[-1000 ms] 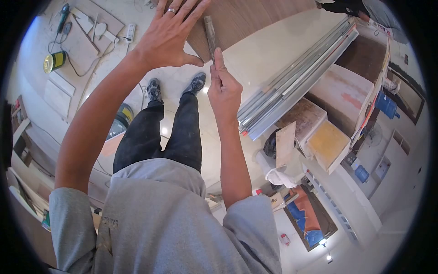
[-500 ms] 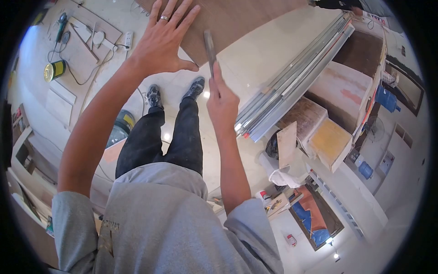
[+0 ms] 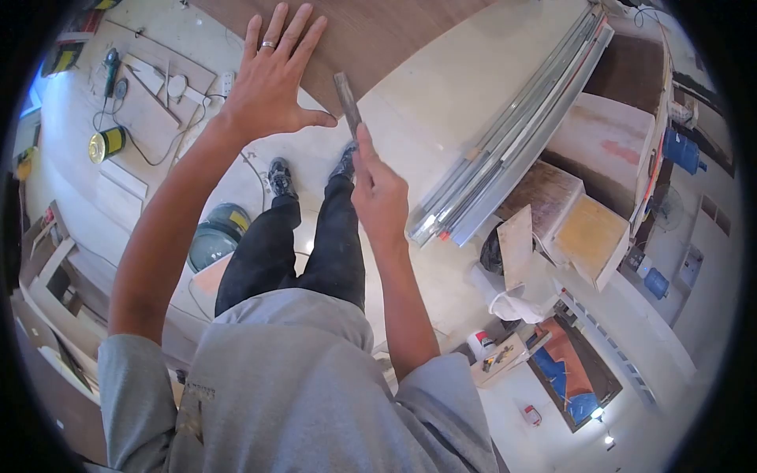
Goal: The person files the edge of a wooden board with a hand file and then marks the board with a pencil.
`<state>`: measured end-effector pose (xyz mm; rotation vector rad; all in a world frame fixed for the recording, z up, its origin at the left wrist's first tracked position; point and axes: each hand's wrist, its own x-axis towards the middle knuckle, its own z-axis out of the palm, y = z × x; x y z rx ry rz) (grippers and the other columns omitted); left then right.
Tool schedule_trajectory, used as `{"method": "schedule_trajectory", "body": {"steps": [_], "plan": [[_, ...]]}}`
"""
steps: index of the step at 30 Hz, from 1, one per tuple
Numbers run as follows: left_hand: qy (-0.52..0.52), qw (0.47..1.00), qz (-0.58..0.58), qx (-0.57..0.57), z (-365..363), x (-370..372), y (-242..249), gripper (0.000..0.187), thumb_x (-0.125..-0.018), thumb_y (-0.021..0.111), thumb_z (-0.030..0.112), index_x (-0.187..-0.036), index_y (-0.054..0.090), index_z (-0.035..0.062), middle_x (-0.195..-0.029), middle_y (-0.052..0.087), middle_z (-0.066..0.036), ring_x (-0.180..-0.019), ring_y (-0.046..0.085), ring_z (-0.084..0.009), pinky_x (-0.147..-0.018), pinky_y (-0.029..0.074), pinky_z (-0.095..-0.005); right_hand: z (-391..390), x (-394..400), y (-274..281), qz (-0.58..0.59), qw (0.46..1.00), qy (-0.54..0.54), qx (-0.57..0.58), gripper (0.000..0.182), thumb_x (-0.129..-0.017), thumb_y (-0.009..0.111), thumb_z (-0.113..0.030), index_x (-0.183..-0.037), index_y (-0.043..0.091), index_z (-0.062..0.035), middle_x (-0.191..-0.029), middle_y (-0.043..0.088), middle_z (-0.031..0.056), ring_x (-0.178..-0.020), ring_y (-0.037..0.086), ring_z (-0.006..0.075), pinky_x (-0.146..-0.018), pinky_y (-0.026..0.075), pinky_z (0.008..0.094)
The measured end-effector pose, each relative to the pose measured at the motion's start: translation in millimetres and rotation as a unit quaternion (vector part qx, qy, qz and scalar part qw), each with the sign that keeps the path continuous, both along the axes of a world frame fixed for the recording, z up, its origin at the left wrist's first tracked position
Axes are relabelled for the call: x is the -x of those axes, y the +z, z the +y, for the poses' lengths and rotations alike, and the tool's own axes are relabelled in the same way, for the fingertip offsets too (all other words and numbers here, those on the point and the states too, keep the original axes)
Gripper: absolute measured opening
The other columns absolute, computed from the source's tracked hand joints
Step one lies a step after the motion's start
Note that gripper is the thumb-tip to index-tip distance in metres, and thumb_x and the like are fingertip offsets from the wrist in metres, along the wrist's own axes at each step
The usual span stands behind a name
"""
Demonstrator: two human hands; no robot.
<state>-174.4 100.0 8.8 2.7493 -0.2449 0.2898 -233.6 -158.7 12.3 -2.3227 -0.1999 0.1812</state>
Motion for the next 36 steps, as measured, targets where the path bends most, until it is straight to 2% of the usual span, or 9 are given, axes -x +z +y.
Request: {"method": "schedule_trajectory", "body": {"steps": [2, 5, 10, 13, 15, 16, 19, 27, 36], "plan": [[0.013, 0.999, -0.043, 0.014, -3, 1, -19, 0.128, -0.075, 0.090, 0.073, -0.174, 0.041, 0.0068, -0.179, 0.039, -0.024, -0.169, 0.026, -0.0496, -0.137, 0.015, -0.0695, 10, -26, 3, 0.004, 1.000, -0.001, 0.025, 0.050, -0.109, 0.072, -0.011, -0.157, 0.068, -0.0238, -0.086, 0.067, 0.0296, -0.066, 0.054, 0.0429, -0.068, 0.054, 0.0371], [0.003, 0.999, -0.035, 0.012, -3, -2, -20, 0.145, -0.064, 0.093, 0.079, -0.176, 0.036, 0.0067, -0.181, 0.034, -0.025, -0.169, 0.024, -0.0510, -0.136, 0.013, -0.0717, 21, -43, 9, 0.033, 0.999, -0.013, 0.017, 0.051, -0.108, 0.073, -0.011, -0.157, 0.069, -0.0250, -0.088, 0.066, 0.0303, -0.068, 0.059, 0.0442, -0.069, 0.055, 0.0395], [0.013, 1.000, 0.015, -0.004, -5, 0, -14, 0.153, -0.064, 0.092, 0.083, -0.181, 0.025, 0.0104, -0.186, 0.025, -0.020, -0.173, 0.015, -0.0460, -0.139, 0.007, -0.0664, 2, 9, -10, -0.024, 0.999, -0.007, -0.033, 0.049, -0.108, 0.073, -0.013, -0.155, 0.071, -0.0272, -0.089, 0.066, 0.0305, -0.070, 0.062, 0.0451, -0.069, 0.056, 0.0401], [0.009, 1.000, 0.019, -0.008, -2, -1, -15, 0.152, -0.064, 0.092, 0.084, -0.181, 0.026, 0.0106, -0.186, 0.025, -0.020, -0.174, 0.014, -0.0461, -0.139, 0.007, -0.0669, 10, -15, -9, -0.028, 0.998, -0.013, -0.049, 0.048, -0.109, 0.073, -0.013, -0.155, 0.071, -0.0273, -0.088, 0.065, 0.0290, -0.070, 0.059, 0.0352, -0.071, 0.055, 0.0383], [0.006, 1.000, 0.010, -0.009, -2, -2, -14, 0.151, -0.064, 0.092, 0.082, -0.179, 0.029, 0.0086, -0.185, 0.027, -0.022, -0.173, 0.016, -0.0482, -0.138, 0.008, -0.0689, 18, -38, 11, 0.036, 0.999, -0.013, 0.010, 0.046, -0.111, 0.072, -0.011, -0.155, 0.070, -0.0229, -0.087, 0.064, 0.0286, -0.071, 0.054, 0.0129, -0.075, 0.053, 0.0288], [0.003, 1.000, 0.003, -0.009, -2, -1, -13, 0.150, -0.064, 0.093, 0.081, -0.178, 0.031, 0.0065, -0.183, 0.030, -0.024, -0.172, 0.018, -0.0502, -0.137, 0.010, -0.0708, 16, -35, 3, 0.010, 1.000, -0.018, -0.008, 0.046, -0.111, 0.073, -0.012, -0.155, 0.070, -0.0235, -0.083, 0.060, 0.0255, -0.070, 0.050, 0.0132, -0.073, 0.052, 0.0284], [-0.005, 1.000, -0.010, -0.003, -5, -4, -13, 0.148, -0.063, 0.094, 0.079, -0.176, 0.034, 0.0044, -0.182, 0.032, -0.026, -0.170, 0.019, -0.0528, -0.135, 0.011, -0.0731, 6, 3, -1, -0.013, 1.000, -0.020, -0.016, 0.050, -0.108, 0.074, -0.013, -0.155, 0.071, -0.0286, -0.082, 0.065, 0.0285, -0.068, 0.063, 0.0459, -0.066, 0.053, 0.0456], [-0.008, 1.000, 0.005, -0.016, -2, -4, -12, 0.150, -0.065, 0.093, 0.081, -0.178, 0.030, 0.0052, -0.184, 0.028, -0.026, -0.171, 0.016, -0.0525, -0.136, 0.009, -0.0724, 10, -44, -4, 0.003, 0.999, -0.030, -0.009, 0.050, -0.108, 0.075, -0.015, -0.155, 0.071, -0.0322, -0.082, 0.068, 0.0245, -0.070, 0.064, 0.0452, -0.067, 0.055, 0.0457], [-0.012, 1.000, 0.020, -0.021, -4, -4, -8, 0.150, -0.066, 0.094, 0.079, -0.177, 0.029, 0.0030, -0.183, 0.028, -0.028, -0.170, 0.017, -0.0542, -0.135, 0.010, -0.0742, 1, -4, -12, 0.012, 0.998, -0.047, -0.030, 0.050, -0.110, 0.072, -0.023, -0.159, 0.066, -0.0361, -0.082, 0.067, 0.0262, -0.075, 0.064, 0.0487, -0.067, 0.055, 0.0486]]}}
